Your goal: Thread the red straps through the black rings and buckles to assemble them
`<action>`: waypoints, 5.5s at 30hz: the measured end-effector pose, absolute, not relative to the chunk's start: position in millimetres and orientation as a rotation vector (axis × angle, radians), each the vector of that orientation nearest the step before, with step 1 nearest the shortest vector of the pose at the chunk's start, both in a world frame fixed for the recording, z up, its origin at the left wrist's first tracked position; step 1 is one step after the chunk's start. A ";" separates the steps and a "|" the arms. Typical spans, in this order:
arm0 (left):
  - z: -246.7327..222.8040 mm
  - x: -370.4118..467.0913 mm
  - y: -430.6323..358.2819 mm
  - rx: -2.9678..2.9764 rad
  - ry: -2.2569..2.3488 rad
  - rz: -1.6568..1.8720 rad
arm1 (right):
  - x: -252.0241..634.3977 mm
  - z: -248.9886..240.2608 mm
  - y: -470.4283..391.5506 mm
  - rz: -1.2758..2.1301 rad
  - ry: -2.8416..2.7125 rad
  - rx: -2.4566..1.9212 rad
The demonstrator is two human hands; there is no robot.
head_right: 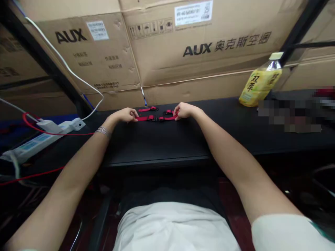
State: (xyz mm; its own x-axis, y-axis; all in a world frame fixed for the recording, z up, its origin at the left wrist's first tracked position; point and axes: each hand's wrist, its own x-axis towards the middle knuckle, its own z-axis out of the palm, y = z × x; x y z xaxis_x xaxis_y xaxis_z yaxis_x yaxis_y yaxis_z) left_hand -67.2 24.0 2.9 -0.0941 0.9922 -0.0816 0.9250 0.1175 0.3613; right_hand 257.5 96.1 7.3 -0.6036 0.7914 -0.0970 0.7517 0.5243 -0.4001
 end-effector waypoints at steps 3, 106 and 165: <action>1.6 -69.1 24.8 1.910 2.096 0.309 | 257.2 7.0 96.0 0.661 -2.659 -1.328; 7.6 -51.2 17.5 1.798 1.876 0.379 | 231.2 29.8 41.4 0.398 -2.952 -1.289; 3.0 -50.5 19.4 1.762 1.837 0.453 | 230.0 14.8 55.1 0.485 -2.874 -0.999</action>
